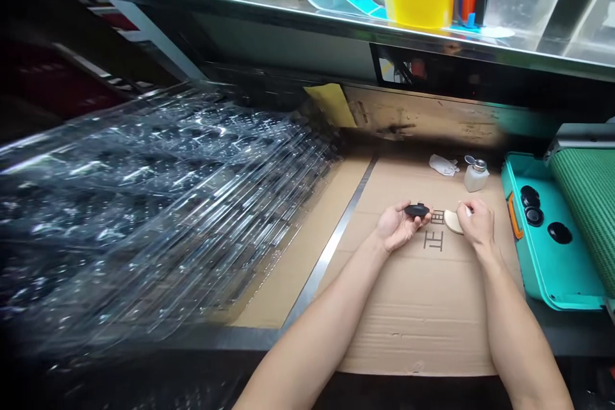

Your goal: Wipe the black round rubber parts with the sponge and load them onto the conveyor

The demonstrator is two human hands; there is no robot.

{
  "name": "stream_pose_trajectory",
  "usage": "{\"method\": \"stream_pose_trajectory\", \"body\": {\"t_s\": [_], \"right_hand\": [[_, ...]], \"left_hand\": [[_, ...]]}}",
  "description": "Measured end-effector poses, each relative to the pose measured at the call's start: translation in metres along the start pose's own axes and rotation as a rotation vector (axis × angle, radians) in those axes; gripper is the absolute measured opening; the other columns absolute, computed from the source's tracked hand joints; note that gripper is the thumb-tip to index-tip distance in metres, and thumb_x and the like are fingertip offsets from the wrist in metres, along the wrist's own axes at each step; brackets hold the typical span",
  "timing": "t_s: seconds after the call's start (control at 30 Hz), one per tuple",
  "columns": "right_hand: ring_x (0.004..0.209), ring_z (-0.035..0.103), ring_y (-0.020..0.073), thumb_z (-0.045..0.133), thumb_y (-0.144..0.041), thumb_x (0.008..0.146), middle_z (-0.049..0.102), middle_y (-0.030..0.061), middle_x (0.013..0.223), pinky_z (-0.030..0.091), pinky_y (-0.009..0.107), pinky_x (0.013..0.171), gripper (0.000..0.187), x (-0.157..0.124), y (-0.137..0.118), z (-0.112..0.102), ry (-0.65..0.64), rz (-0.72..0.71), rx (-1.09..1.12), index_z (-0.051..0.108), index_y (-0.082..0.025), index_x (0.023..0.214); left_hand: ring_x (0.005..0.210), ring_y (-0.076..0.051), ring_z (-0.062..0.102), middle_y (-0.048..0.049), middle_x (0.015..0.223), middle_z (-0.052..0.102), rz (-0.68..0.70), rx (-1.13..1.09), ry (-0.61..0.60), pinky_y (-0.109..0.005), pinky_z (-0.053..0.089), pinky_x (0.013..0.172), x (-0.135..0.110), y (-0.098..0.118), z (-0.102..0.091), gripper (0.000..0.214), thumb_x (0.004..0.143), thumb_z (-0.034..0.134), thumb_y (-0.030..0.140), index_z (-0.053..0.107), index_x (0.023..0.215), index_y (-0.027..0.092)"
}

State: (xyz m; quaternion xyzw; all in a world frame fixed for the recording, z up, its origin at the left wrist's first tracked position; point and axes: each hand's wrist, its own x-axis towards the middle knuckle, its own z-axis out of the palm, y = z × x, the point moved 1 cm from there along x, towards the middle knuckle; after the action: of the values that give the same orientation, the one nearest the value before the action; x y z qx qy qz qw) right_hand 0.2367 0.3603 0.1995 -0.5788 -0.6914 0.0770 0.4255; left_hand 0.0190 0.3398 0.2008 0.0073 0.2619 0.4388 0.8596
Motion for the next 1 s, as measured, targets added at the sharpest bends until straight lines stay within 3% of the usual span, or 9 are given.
{"method": "stream_pose_trajectory", "body": {"t_s": [0.33,0.57,0.77,0.9,1.0], "right_hand": [[0.070,0.061,0.0197,0.058,-0.038,0.086,0.069,0.0053,0.073,0.044,0.030,0.067,0.026,0.005,0.010,-0.007,0.007,0.064,-0.029,0.069,-0.019,0.074],[0.086,0.064,0.0180,0.053,-0.036,0.096,0.070,0.0065,0.091,0.049,0.028,0.080,0.026,-0.009,-0.031,0.002,-0.314,-0.159,0.152,0.075,-0.022,0.099],[0.085,0.062,0.0162,0.048,-0.030,0.100,0.067,0.0056,0.094,0.046,0.026,0.077,0.027,-0.019,-0.035,0.022,-0.403,-0.252,-0.064,0.074,-0.023,0.101],[0.079,0.060,0.0164,0.050,-0.027,0.098,0.066,0.0056,0.092,0.041,0.026,0.071,0.025,-0.018,-0.040,0.021,-0.442,-0.261,-0.288,0.072,-0.021,0.089],[0.076,0.059,0.0157,0.053,-0.026,0.096,0.066,0.0045,0.089,0.039,0.026,0.069,0.023,-0.016,-0.042,0.019,-0.477,-0.274,-0.322,0.071,-0.021,0.084]], "left_hand": [[0.079,-0.022,0.071,-0.0204,0.094,0.066,0.042,-0.025,0.016,-0.021,0.057,0.051,0.003,-0.003,-0.004,0.048,0.103,0.027,0.036,0.054,0.120,0.001],[0.060,-0.017,0.067,-0.0154,0.083,0.070,0.189,0.341,0.033,-0.024,0.054,0.047,0.015,-0.029,-0.007,0.055,0.103,0.029,0.048,0.064,0.099,0.006],[0.049,-0.015,0.063,-0.0076,0.062,0.066,0.384,0.689,0.133,-0.025,0.055,0.046,0.023,-0.048,-0.011,0.058,0.099,0.037,0.060,0.065,0.081,0.012],[0.045,-0.016,0.064,-0.0084,0.063,0.069,0.421,0.838,0.193,-0.025,0.054,0.046,0.029,-0.049,-0.020,0.066,0.097,0.031,0.066,0.066,0.077,0.014],[0.046,-0.016,0.065,-0.0071,0.058,0.068,0.434,0.915,0.224,-0.024,0.053,0.047,0.033,-0.049,-0.024,0.069,0.097,0.028,0.068,0.067,0.075,0.015]]}}
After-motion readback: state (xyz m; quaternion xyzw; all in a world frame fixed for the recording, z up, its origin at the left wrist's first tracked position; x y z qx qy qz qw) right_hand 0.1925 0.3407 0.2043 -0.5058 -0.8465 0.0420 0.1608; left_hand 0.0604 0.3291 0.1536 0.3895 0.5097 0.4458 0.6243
